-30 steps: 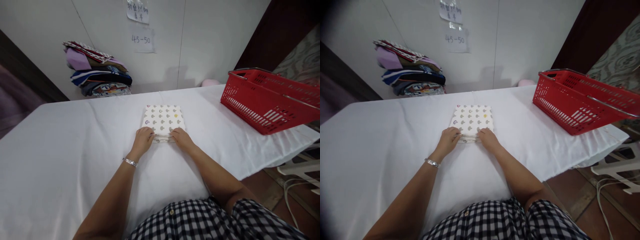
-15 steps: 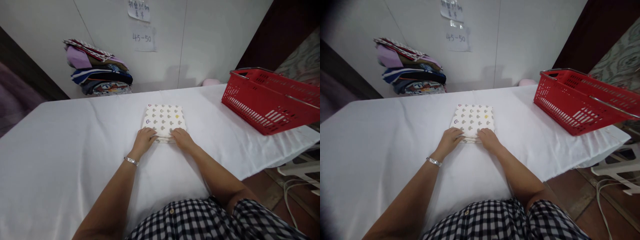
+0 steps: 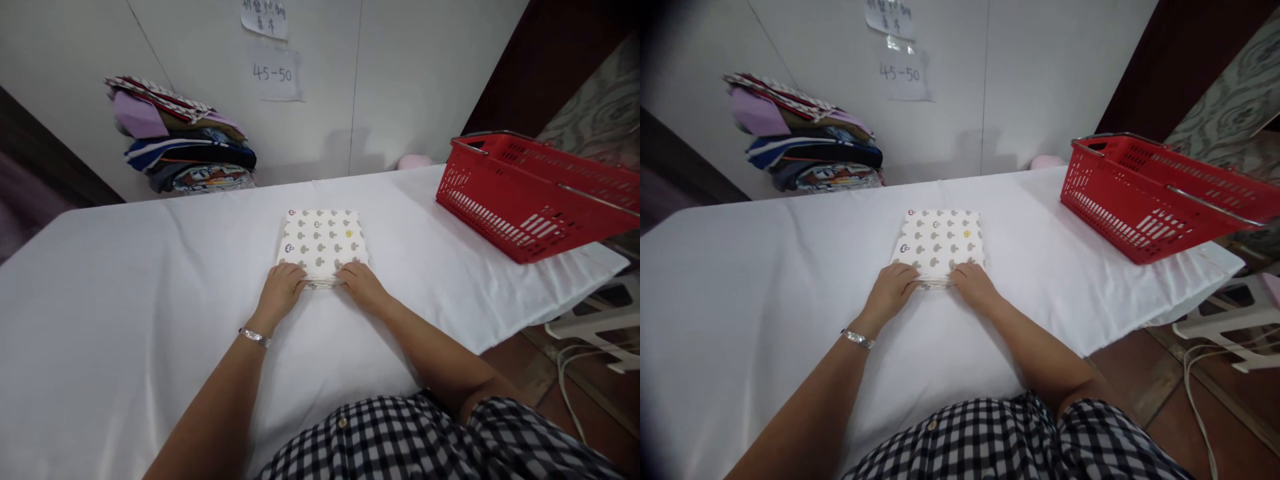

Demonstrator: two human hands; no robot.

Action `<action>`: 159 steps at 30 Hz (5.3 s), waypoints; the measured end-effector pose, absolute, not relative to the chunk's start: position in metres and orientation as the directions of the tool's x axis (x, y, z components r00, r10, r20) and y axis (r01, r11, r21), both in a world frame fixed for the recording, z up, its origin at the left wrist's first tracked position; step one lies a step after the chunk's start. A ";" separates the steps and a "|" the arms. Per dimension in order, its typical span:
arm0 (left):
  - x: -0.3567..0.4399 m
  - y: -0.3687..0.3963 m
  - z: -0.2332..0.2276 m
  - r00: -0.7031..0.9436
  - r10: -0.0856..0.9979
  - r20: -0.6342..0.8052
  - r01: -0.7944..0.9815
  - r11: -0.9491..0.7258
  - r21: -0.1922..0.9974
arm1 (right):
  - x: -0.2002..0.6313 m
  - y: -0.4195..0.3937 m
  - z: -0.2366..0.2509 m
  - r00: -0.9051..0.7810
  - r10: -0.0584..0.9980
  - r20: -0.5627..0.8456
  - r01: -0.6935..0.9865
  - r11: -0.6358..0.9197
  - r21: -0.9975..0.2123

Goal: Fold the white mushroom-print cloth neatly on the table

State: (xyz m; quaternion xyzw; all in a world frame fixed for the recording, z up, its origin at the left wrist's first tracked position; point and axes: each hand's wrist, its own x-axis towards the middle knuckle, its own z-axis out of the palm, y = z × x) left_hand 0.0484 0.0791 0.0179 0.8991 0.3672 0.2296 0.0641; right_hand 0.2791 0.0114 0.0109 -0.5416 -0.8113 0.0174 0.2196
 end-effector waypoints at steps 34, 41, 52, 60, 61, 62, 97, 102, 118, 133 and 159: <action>0.073 0.065 0.014 0.549 0.721 0.424 0.662 -0.684 0.306 | 0.292 0.020 0.005 -0.206 0.835 0.510 0.839 0.419 -0.346; 0.075 0.065 0.015 0.537 0.743 0.400 0.680 -0.661 0.316 | 0.287 0.023 0.004 -0.200 0.838 0.508 0.865 0.394 -0.310; 0.080 0.062 0.018 0.470 0.784 0.406 0.662 -0.617 0.425 | 0.290 0.020 -0.001 -0.197 0.746 0.637 0.826 0.476 -0.302; 0.073 0.062 0.020 0.619 0.650 0.441 0.603 -0.753 0.263 | 0.295 0.016 -0.001 -0.258 0.748 0.612 0.812 0.511 -0.282; 0.072 0.063 0.019 0.626 0.648 0.433 0.600 -0.756 0.262 | 0.295 0.016 -0.001 -0.259 0.754 0.603 0.813 0.508 -0.285; 0.072 0.063 0.018 0.633 0.648 0.425 0.597 -0.757 0.266 | 0.295 0.016 -0.001 -0.261 0.761 0.594 0.813 0.505 -0.290; 0.089 0.047 0.005 0.744 0.581 0.330 0.544 -0.813 0.207 | 0.289 0.005 0.000 -0.234 0.763 0.603 0.798 0.505 -0.329; 0.089 0.043 0.019 0.694 0.622 0.363 0.567 -0.782 0.258 | 0.288 0.003 -0.002 -0.257 0.758 0.600 0.798 0.516 -0.310; 0.084 0.053 0.015 0.624 0.665 0.409 0.627 -0.739 0.246 | 0.261 0.013 0.005 -0.255 0.819 0.514 0.854 0.440 -0.278; 0.060 0.066 0.026 0.243 0.927 0.285 0.914 -0.318 0.252 | 0.264 0.012 -0.010 -0.197 0.803 0.563 0.820 0.449 -0.355; 0.082 0.050 -0.004 0.734 0.604 0.312 0.602 -0.790 0.114 | 0.313 -0.017 -0.008 -0.170 0.787 0.592 0.853 0.418 -0.311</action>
